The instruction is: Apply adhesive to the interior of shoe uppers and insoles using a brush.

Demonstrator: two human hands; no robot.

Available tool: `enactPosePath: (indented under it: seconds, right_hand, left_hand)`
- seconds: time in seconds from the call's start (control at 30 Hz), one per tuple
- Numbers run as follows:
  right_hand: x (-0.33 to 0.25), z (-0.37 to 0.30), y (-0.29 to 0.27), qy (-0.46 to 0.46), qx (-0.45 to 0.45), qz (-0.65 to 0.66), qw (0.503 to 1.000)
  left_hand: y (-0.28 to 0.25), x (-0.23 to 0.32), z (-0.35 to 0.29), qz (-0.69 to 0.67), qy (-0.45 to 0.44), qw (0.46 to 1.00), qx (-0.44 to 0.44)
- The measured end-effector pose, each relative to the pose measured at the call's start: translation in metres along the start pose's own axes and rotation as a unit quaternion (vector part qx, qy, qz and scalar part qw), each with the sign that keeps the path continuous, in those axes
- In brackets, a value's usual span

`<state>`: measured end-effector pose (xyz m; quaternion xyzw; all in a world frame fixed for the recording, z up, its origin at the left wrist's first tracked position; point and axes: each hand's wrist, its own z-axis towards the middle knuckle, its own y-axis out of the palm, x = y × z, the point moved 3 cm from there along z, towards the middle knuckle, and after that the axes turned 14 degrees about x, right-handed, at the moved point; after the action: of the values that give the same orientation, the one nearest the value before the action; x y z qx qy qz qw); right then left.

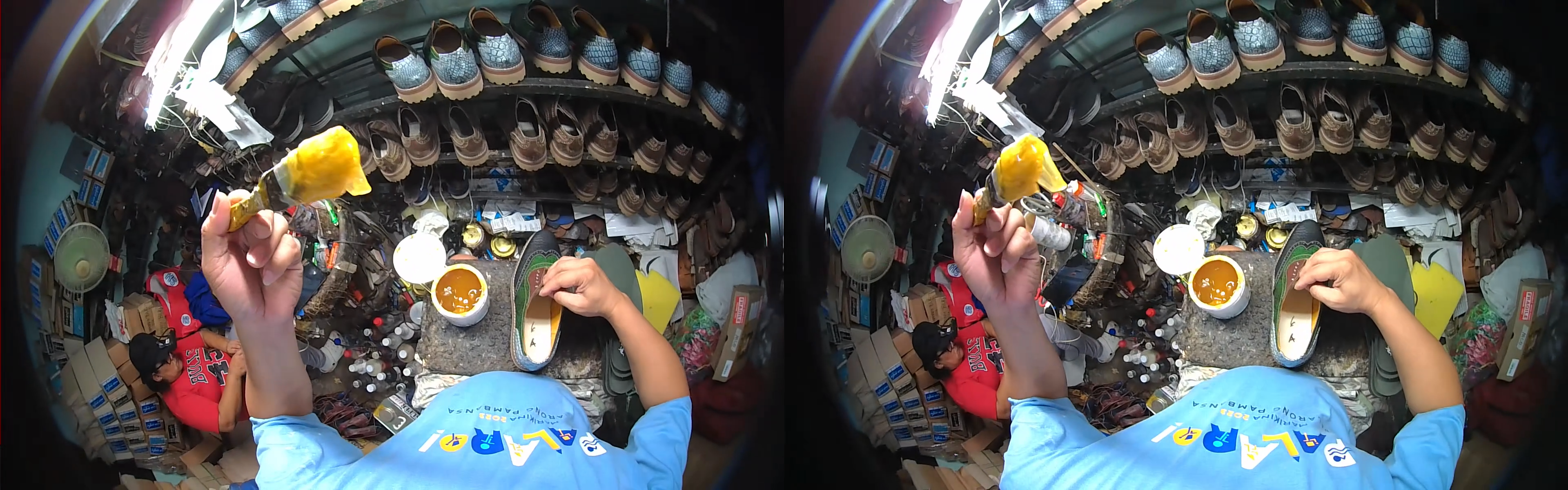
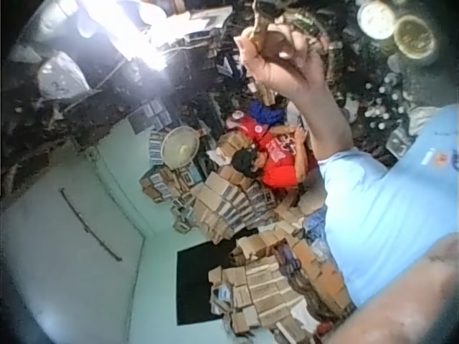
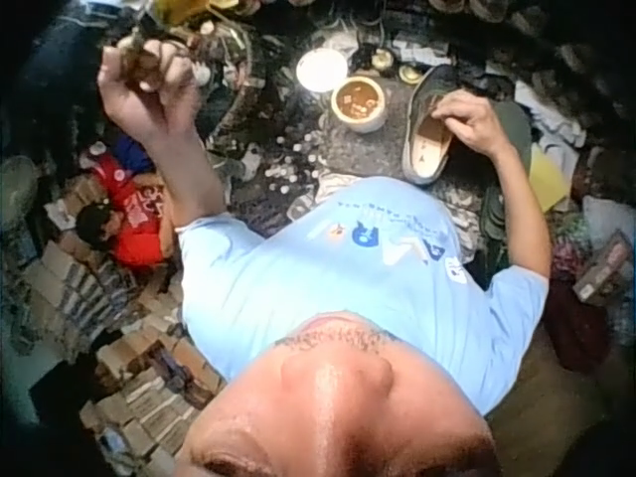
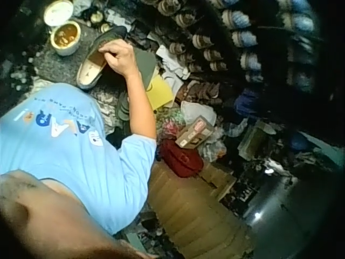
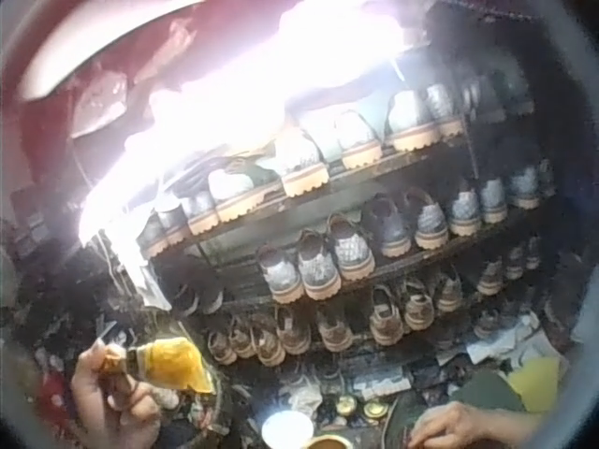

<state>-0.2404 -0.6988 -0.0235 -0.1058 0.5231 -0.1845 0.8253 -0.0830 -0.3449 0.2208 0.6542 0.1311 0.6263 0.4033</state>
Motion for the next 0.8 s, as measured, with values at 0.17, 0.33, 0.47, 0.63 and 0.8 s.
enactPosePath:
  seconds: [0.17, 0.33, 0.47, 0.63, 0.8]
  right_hand:
    - [0.009, 0.007, -0.002, -0.013, -0.017, -0.004, 1.0]
    - [0.01, 0.019, 0.004, -0.036, -0.033, 0.016, 0.999]
    - [0.016, 0.016, 0.0, 0.007, -0.031, 0.044, 0.999]
    - [0.017, 0.016, -0.003, 0.021, -0.043, 0.062, 0.997]
    - [0.021, 0.019, -0.002, 0.03, -0.085, 0.078, 0.993]
  left_hand:
    - [-0.025, -0.015, 0.008, 0.194, 0.123, 0.966, -0.119]
    - [-0.014, -0.064, -0.029, 0.321, 0.143, 0.92, -0.173]
    - [0.016, -0.138, -0.054, 0.484, 0.132, 0.839, -0.209]
    - [0.028, -0.228, -0.077, 0.594, 0.179, 0.73, -0.286]
    - [0.001, -0.285, -0.079, 0.646, 0.207, 0.678, -0.283]
